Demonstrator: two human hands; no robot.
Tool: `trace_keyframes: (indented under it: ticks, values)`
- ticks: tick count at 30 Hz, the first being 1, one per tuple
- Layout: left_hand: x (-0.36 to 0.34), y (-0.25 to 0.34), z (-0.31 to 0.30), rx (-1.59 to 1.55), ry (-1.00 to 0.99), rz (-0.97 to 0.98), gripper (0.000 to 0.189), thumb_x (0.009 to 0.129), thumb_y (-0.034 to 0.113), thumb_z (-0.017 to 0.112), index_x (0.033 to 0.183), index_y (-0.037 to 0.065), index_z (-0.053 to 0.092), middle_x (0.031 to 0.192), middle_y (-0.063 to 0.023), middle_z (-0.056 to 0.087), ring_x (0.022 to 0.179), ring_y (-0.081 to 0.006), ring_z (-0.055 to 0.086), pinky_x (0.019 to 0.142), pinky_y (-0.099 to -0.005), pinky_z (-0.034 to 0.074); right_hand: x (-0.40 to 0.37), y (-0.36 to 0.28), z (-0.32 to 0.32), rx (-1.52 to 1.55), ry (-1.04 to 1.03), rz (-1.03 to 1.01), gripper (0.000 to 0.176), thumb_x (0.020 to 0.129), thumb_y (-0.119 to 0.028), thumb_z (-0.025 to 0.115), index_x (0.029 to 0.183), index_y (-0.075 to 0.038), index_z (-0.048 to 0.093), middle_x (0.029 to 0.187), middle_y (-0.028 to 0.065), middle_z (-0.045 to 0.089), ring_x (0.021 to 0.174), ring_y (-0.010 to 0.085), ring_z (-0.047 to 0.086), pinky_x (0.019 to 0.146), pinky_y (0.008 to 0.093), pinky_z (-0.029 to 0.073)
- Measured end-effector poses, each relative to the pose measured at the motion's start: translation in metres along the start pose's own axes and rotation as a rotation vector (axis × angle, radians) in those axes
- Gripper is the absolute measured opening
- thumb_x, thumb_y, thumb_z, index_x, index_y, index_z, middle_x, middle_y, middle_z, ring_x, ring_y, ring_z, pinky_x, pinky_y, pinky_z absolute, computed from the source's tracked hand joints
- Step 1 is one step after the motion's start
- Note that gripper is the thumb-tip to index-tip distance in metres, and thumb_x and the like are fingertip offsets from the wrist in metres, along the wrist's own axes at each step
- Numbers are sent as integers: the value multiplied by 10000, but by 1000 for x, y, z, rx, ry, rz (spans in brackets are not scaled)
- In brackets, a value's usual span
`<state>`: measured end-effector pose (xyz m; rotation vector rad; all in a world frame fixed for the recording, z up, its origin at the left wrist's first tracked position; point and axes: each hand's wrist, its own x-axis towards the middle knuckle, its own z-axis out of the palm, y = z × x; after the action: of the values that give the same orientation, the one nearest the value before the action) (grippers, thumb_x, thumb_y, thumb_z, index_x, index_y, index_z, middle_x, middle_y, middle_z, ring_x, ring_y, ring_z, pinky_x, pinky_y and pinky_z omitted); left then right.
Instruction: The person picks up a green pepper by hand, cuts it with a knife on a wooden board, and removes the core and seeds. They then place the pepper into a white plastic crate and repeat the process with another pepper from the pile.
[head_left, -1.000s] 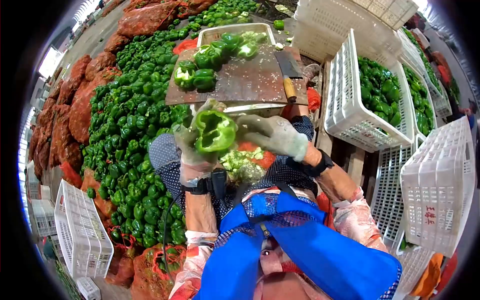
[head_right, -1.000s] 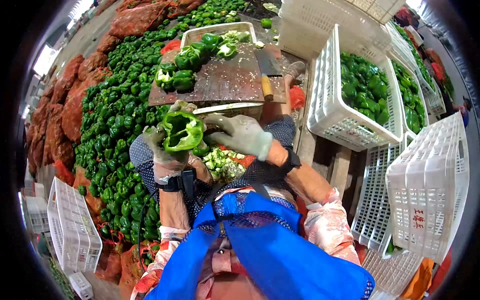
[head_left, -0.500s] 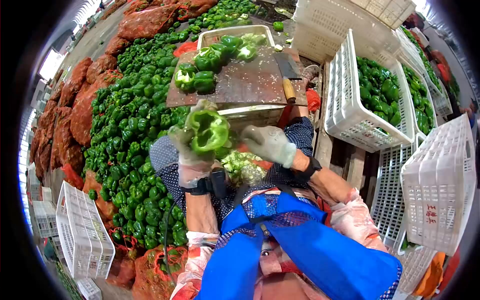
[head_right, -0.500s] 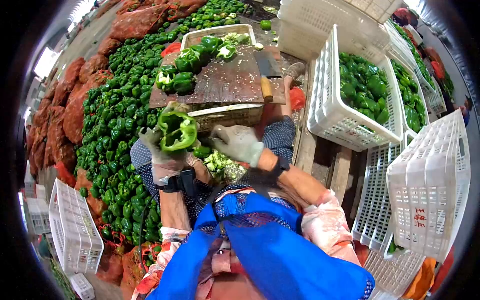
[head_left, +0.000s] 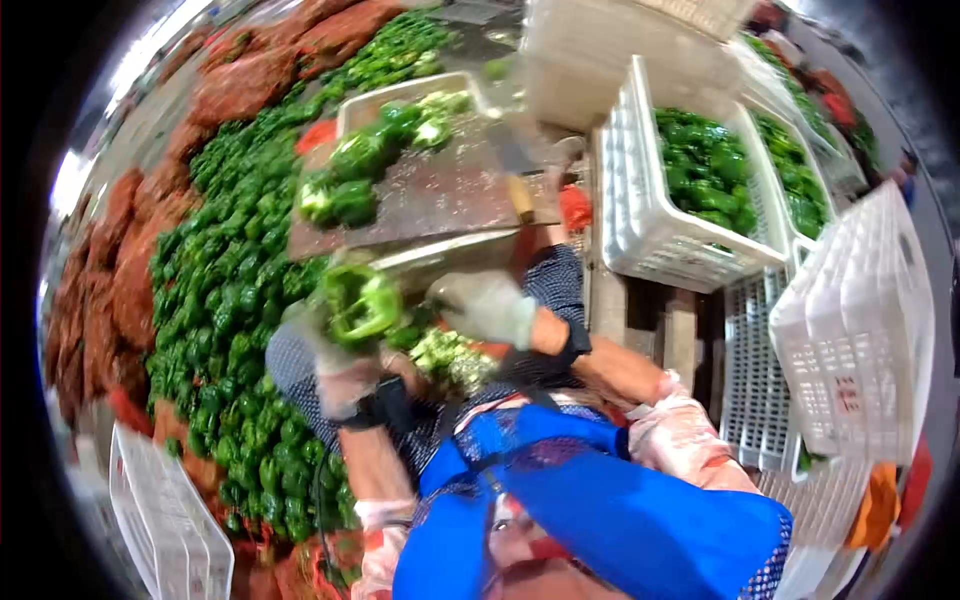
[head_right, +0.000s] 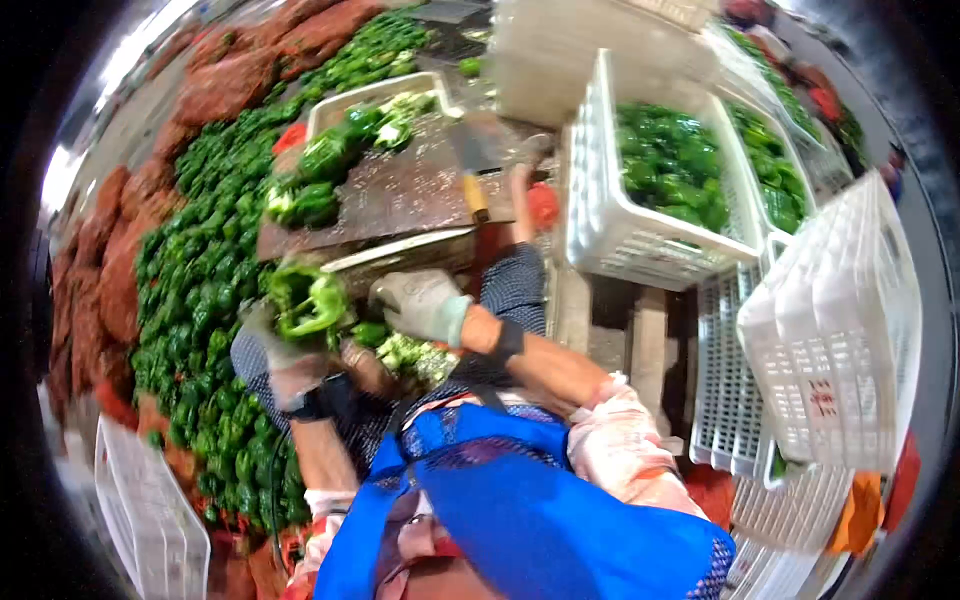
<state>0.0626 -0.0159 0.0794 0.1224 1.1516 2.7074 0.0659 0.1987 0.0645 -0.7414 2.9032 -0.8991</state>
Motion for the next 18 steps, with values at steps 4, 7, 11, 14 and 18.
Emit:
trace_keyframes:
  ticks: [4,7,11,14,18]
  values:
    - [6,-17,-13,118,89,-47,696,864,618,517,1345,115,516,1277,-75,595,1133,-247,584,921,-406,508,-8,-10,-9,200,170,-163,631,763,-229,736,1327,-84,493,1296,218,520,1156,411,536,988,479,449]
    - [23,-67,-53,-40,162,-60,632,899,549,584,1356,118,510,1296,-68,575,1154,-248,557,1004,-418,451,6,7,19,76,260,-154,636,735,-256,702,1303,-59,495,1339,192,474,1171,393,527,981,470,449]
    - [7,-37,21,-11,-132,-15,783,892,588,582,1446,66,399,1357,-93,522,1211,-210,509,979,-371,448,1,13,-11,442,158,0,680,768,-298,738,1322,-12,466,1238,184,587,1093,325,612,950,411,485]
    - [15,-37,15,83,-65,-38,776,896,605,564,1422,52,422,1327,-91,545,1181,-188,532,922,-359,484,-5,6,-32,1363,69,-69,652,845,-62,718,1412,14,405,1288,95,592,1139,135,541,968,334,470]
    - [13,-47,43,127,-160,-82,925,819,555,701,1501,69,307,1416,-107,478,1272,-225,484,1004,-343,472,-16,19,-32,1051,31,144,596,842,-130,728,1359,17,470,1199,105,634,1057,175,599,933,335,496]
